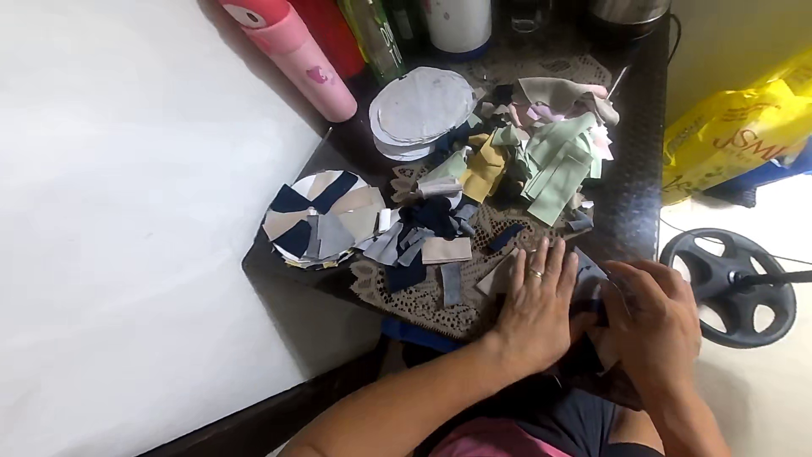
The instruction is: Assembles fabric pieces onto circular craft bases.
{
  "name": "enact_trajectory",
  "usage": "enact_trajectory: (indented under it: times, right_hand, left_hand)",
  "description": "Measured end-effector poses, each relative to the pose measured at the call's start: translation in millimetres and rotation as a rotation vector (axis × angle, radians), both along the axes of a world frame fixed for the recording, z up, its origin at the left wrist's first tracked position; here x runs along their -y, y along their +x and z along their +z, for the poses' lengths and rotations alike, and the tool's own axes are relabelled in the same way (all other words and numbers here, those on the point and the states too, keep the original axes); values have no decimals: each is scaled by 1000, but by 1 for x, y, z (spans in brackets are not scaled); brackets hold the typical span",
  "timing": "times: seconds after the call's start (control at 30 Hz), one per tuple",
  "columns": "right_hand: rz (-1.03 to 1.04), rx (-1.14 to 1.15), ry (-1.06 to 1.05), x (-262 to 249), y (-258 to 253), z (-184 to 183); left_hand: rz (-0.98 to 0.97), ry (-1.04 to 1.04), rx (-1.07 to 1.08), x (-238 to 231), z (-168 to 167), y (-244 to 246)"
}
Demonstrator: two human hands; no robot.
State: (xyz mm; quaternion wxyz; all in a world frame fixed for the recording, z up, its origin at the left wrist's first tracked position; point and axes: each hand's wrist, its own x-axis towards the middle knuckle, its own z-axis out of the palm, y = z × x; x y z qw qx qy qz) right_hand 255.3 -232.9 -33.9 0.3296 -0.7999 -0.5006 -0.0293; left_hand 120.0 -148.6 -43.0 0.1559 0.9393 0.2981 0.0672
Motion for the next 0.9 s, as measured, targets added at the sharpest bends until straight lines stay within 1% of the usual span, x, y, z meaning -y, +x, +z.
enact_trajectory:
  times: [0.1,0.27,0.43,0.53,0.6,0.63,0.67,0.7,0.73,0.8,0.9]
  right_hand:
    - [10,1,11,10,0,2]
    - [16,-7,19,24,0,6]
    - [25,-33,23,32,-6,3]
    - [32,-68,69,33,-12,-4]
    - [30,-117,130,31,-17,-9]
    - [30,-153,168,30,-20,-12]
    - [31,-191,201,30,-23,-16]
    - [30,-225,225,30,-25,-19]
    - [27,-252,244,30,-27,-22]
    - [24,-295,297,28,-30,-29]
    - [10,-309,351,29,-32,-29]
  left_hand:
    - [-99,-62,-87,-5,1,-1]
    - [-291,-80,-54,-29,0,-7]
    - [-293,-67,-44,-28,0,-8]
    - [-289,-130,-36,-29,5,-8]
    - [-215,-240,117,-34,14,-10]
    - [-144,-248,216,-40,19,-12]
    - [-60,-213,296,-48,23,-15]
    - [22,-175,333,-58,27,-18]
    - [97,-159,319,-69,32,-23]
    - [226,-180,201,-87,43,-31]
    - [332,-232,16,-98,46,-35]
